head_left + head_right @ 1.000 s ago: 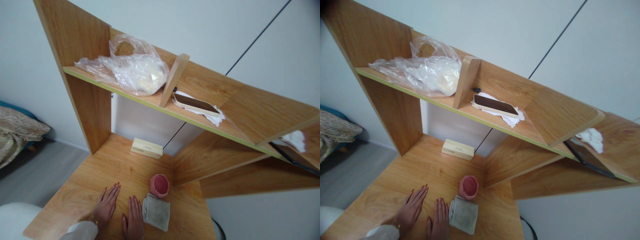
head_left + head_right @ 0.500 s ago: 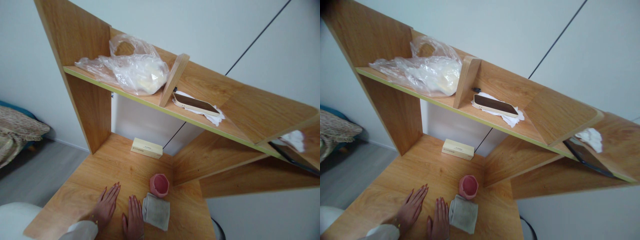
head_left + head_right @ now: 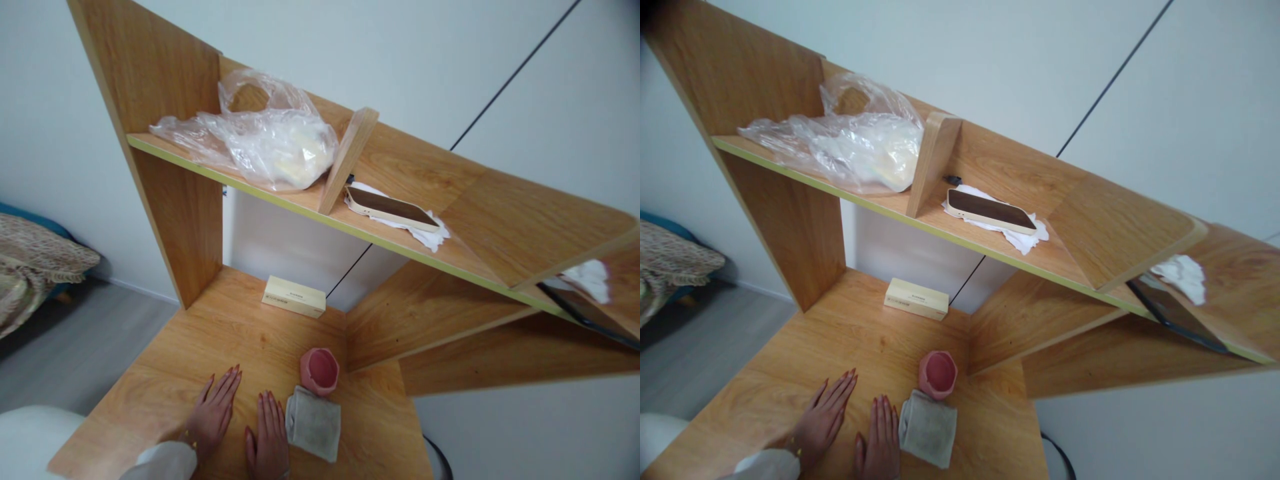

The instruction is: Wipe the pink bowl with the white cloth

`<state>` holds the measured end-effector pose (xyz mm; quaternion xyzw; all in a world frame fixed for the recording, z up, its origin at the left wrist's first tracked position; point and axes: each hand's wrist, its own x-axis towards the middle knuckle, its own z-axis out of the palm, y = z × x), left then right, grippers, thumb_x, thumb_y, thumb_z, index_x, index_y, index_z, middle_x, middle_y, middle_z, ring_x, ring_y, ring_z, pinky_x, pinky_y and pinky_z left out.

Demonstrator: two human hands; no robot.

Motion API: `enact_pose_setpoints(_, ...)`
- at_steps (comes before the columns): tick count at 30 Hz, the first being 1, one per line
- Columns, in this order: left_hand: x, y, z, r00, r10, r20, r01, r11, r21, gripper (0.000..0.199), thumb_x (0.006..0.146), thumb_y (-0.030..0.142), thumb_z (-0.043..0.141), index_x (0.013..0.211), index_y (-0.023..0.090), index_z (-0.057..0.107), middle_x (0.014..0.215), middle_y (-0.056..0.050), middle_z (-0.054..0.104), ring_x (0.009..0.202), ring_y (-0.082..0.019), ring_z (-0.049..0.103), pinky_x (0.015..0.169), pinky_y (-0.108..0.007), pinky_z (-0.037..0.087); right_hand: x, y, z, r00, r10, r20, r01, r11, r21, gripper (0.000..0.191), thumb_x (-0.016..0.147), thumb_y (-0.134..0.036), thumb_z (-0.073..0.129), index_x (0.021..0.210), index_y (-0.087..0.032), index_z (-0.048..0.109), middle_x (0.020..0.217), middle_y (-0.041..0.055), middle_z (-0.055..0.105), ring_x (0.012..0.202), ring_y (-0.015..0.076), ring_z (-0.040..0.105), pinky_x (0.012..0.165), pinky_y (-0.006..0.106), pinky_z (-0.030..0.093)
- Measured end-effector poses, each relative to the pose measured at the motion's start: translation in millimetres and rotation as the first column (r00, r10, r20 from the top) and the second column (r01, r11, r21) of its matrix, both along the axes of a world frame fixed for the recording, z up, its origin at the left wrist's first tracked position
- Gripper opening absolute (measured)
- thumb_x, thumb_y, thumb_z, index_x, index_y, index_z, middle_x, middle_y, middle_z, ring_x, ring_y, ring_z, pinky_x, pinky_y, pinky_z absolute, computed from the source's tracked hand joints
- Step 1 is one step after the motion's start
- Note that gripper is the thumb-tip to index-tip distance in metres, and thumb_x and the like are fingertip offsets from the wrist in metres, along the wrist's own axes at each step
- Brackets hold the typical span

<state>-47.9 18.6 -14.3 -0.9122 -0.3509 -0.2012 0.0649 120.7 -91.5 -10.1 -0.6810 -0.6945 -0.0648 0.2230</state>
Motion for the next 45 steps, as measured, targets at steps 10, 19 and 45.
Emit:
enact_pose_setpoints(10, -0.8, 0.6, -14.9, 1.000, 0.007, -0.004, -0.008, 0.999, -0.041, 0.065, 0.084, 0.016, 0.032, 0.148, 0.019, 0.023, 0.140, -0.005, 0.051, 0.129, -0.015, 0.045, 0.113, -0.034, 0.018, 0.2, -0.7, 0.5, 1.000, 0.007, 0.021, -0.007, 1.000, -0.006, 0.066, 0.091, -0.033, 0.043, 0.149, -0.017, 0.015, 0.135, 0.0086, 0.053, 0.124, 0.0248, 0.050, 0.096, 0.042, 0.049)
enact_pose_setpoints(19, -1.6, -0.1, -12.7, 1.000, 0.006, 0.013, -0.006, 0.999, -0.054, 0.064, 0.087, 0.017, 0.031, 0.149, 0.021, 0.018, 0.141, -0.004, 0.051, 0.129, -0.015, 0.044, 0.113, -0.033, 0.019, -0.3, -3.2, -1.7, 1.000, 0.008, 0.013, -0.008, 1.000, -0.023, 0.067, 0.091, -0.032, 0.044, 0.149, -0.017, 0.016, 0.136, 0.0095, 0.052, 0.125, 0.0250, 0.049, 0.097, 0.042, 0.048)
enact_pose_setpoints(45, -0.9, 0.0, -6.6, 1.000, 0.014, -0.027, -0.015, 0.999, -0.038, 0.065, 0.084, 0.015, 0.032, 0.148, 0.020, 0.022, 0.140, -0.004, 0.051, 0.129, -0.015, 0.045, 0.113, -0.033, 0.017, -7.3, -0.9, -5.4, 0.996, -0.045, -0.083, 0.048, 0.998, 0.032, 0.059, 0.092, -0.033, 0.040, 0.148, -0.021, 0.023, 0.134, 0.0071, 0.054, 0.124, 0.0239, 0.051, 0.100, 0.043, 0.045)
